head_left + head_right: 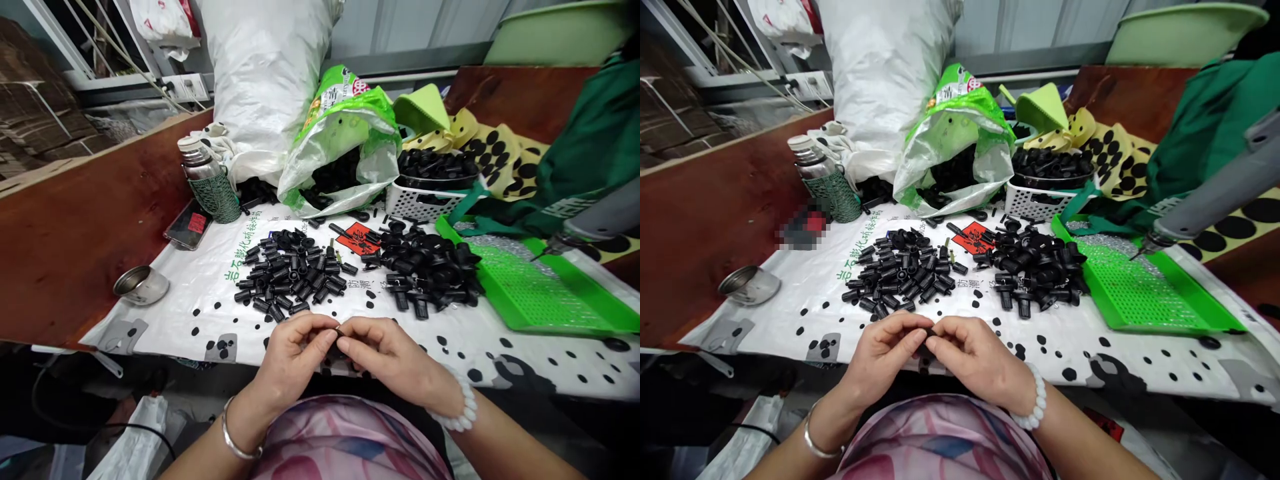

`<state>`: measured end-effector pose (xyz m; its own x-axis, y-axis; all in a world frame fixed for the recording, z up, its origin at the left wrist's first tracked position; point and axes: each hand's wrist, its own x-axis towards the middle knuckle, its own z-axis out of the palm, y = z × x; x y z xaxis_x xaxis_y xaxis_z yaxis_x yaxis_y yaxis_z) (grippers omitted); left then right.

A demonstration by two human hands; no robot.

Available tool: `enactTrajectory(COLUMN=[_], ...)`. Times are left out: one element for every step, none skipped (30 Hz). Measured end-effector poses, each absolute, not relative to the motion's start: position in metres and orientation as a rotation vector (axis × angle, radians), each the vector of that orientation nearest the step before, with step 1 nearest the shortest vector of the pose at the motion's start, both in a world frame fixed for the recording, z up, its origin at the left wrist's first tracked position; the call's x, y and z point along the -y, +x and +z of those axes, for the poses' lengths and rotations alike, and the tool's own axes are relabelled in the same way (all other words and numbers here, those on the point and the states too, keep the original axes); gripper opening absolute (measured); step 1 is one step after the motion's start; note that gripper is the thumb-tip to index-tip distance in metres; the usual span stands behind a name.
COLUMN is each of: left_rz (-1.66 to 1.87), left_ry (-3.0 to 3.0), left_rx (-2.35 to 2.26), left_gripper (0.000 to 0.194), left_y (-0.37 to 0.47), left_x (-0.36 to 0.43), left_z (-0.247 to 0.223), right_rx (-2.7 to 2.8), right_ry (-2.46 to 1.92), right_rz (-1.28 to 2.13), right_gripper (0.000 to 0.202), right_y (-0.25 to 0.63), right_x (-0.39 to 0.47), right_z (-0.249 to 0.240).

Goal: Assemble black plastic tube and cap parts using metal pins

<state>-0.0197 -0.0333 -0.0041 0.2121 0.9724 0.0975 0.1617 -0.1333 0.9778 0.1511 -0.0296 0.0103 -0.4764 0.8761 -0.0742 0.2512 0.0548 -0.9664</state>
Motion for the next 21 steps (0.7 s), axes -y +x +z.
enactTrajectory(left_rz=[1.073,1.088,1.102,1.116,1.126,1.132,1.133,1.129,1.122,1.114,1.11,1.11,1.114,1.121,1.131,1.141,1.151,1.158,1.161,1.163,1.164], left_ry=[1.451,1.399,1.369,1.361,1.368,1.368,1.345,1.296,1.229,1.157,1.091,1.035,0.989,0.949,0.908,0.866,0.822,0.781,0.739,0.701,0.669], left_rx=[-1.137,-1.15,-1.16,-1.167,-1.172,-1.175,-1.17,-1.153,-1.131,-1.107,-1.087,-1.071,-1.063,-1.058,-1.052,-1.041,-1.028,-1.016,-1.01,-1.013,-1.022], left_gripper=[0.017,0.017,0.017,0.017,0.016,0.015,0.015,0.016,0.017,0.019,0.021,0.024,0.026,0.028,0.029,0.03,0.03,0.031,0.032,0.034,0.035], left_y=[-0.02,-0.02,-0.019,-0.019,-0.019,-0.019,-0.019,-0.019,-0.019,-0.019,-0.019,-0.02,-0.02,-0.021,-0.022,-0.023,-0.025,-0.026,-0.028,-0.029,-0.031], left_x=[0.033,0.033,0.032,0.032,0.032,0.032,0.032,0.031,0.03,0.029,0.028,0.026,0.025,0.023,0.023,0.022,0.022,0.022,0.022,0.023,0.023], left_z=[-0.006,-0.008,-0.009,-0.011,-0.012,-0.013,-0.013,-0.012,-0.011,-0.01,-0.009,-0.008,-0.007,-0.007,-0.007,-0.008,-0.008,-0.009,-0.008,-0.008,-0.006], right_rx=[1.705,1.638,1.585,1.545,1.512,1.484,1.464,1.456,1.471,1.519,1.602,1.717,1.863,2.007,2.132,2.251,2.266,2.266,2.273,2.29,2.319], right_ry=[-1.122,-1.113,-1.106,-1.106,-1.11,-1.114,-1.116,-1.118,-1.12,-1.119,-1.113,-1.117,-1.142,-1.179,-1.271,-1.405,-1.483,-1.55,-1.624,-1.696,-1.754], right_rz=[1.485,1.505,1.516,1.528,1.539,1.545,1.541,1.527,1.504,1.476,1.441,1.384,1.286,1.143,0.917,0.631,0.514,0.441,0.384,0.342,0.32], right_gripper=[0.022,0.021,0.02,0.02,0.02,0.019,0.019,0.019,0.019,0.019,0.019,0.019,0.02,0.019,0.018,0.017,0.017,0.018,0.018,0.016,0.015], right_y=[0.149,0.147,0.145,0.143,0.142,0.142,0.142,0.143,0.144,0.146,0.147,0.149,0.151,0.153,0.154,0.154,0.154,0.153,0.151,0.149,0.146], right_x=[0.029,0.029,0.029,0.029,0.028,0.028,0.027,0.026,0.024,0.021,0.017,0.011,0.003,-0.008,-0.022,-0.038,-0.055,-0.073,-0.09,-0.106,-0.12], right_z=[0.008,0.005,0.003,0.0,-0.003,-0.005,-0.006,-0.006,-0.004,-0.001,0.004,0.009,0.016,0.022,0.028,0.034,0.037,0.039,0.038,0.036,0.032])
